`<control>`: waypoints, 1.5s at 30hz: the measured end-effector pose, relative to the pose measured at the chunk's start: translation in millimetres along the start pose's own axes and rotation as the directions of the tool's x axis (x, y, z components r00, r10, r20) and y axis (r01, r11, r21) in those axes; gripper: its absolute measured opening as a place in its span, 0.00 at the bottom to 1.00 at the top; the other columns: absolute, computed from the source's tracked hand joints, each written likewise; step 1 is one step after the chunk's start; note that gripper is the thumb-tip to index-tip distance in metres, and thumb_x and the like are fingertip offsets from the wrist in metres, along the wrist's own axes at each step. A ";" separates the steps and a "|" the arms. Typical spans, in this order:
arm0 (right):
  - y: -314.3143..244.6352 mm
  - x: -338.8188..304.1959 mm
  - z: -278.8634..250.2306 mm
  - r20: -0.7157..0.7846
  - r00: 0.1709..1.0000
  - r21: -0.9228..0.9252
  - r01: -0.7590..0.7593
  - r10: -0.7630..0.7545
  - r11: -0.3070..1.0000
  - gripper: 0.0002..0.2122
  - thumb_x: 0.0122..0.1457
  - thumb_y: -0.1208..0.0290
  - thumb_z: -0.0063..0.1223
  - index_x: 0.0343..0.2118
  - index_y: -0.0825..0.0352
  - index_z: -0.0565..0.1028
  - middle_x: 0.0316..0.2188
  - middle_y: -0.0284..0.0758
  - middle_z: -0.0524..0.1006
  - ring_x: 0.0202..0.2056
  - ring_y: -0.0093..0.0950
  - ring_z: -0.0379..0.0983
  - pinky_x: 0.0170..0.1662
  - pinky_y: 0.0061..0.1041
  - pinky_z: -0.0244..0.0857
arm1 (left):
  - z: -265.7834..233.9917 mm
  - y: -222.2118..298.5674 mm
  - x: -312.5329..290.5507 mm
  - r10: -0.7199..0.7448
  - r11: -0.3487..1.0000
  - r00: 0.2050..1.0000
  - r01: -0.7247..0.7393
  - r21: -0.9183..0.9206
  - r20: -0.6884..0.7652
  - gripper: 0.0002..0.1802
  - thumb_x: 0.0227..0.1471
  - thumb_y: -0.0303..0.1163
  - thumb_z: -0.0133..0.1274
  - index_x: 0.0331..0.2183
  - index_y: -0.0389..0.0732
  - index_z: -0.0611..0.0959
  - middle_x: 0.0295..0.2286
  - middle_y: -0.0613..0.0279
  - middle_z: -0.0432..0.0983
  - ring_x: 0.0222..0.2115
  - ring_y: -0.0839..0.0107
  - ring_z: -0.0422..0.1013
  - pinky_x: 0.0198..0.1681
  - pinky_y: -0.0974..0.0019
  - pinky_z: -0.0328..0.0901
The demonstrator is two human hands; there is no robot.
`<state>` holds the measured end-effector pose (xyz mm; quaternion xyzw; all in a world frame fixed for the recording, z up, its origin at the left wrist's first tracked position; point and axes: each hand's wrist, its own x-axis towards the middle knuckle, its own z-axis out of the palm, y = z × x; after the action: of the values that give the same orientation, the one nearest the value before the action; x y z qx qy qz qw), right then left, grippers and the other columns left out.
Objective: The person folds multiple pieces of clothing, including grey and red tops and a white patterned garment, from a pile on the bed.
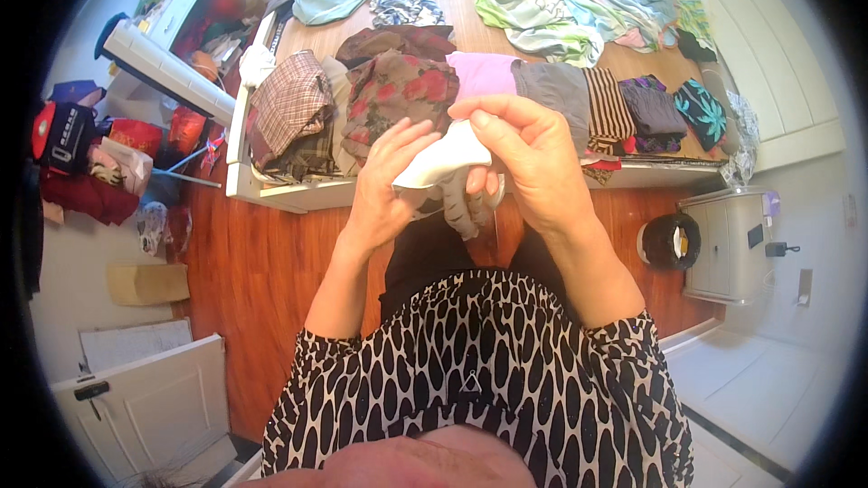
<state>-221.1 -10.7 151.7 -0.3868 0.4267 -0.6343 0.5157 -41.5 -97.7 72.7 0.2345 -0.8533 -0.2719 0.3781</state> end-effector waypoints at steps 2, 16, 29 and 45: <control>-8.3 -2.0 -2.9 -0.010 0.999 -0.018 0.031 -0.031 0.999 0.11 0.62 0.70 0.48 0.41 0.73 0.75 0.25 0.35 0.78 0.18 0.16 0.72 0.18 0.10 0.61 | -0.2 -6.9 9.0 -0.087 0.925 0.990 0.122 -0.359 0.112 0.19 0.48 0.25 0.53 0.45 0.35 0.78 0.37 0.55 0.78 0.40 0.63 0.73 0.45 0.63 0.66; 2.7 3.4 -54.0 0.019 0.975 -0.622 0.184 -0.220 0.761 0.10 0.54 0.77 0.52 0.40 0.70 0.75 0.37 0.32 0.78 0.34 0.22 0.75 0.34 0.21 0.67 | -54.9 24.5 86.8 -0.205 0.505 0.896 0.442 -0.742 0.394 0.16 0.60 0.39 0.46 0.38 0.35 0.80 0.33 0.65 0.78 0.29 0.81 0.72 0.32 0.76 0.67; 33.7 -2.6 -83.6 0.145 0.966 0.377 0.147 -0.215 0.915 0.20 0.58 0.70 0.53 0.52 0.71 0.67 0.49 0.42 0.71 0.50 0.33 0.70 0.54 0.35 0.65 | -34.4 36.7 85.6 -0.299 0.239 0.805 0.584 -0.776 0.513 0.19 0.57 0.39 0.49 0.42 0.34 0.78 0.38 0.59 0.78 0.37 0.74 0.74 0.40 0.71 0.68; 14.2 18.3 -94.3 0.053 0.996 0.514 0.035 -0.072 0.857 0.16 0.60 0.69 0.50 0.50 0.70 0.69 0.47 0.40 0.73 0.48 0.32 0.71 0.51 0.35 0.69 | -21.3 19.6 76.6 -0.084 0.816 0.862 0.347 -0.462 0.500 0.16 0.50 0.31 0.57 0.42 0.34 0.79 0.35 0.65 0.78 0.33 0.80 0.72 0.37 0.71 0.69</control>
<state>-307.3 -16.8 107.6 -0.2696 0.2136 -0.7249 0.5968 -75.1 -135.6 137.0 0.1463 -0.7736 -0.5890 0.1821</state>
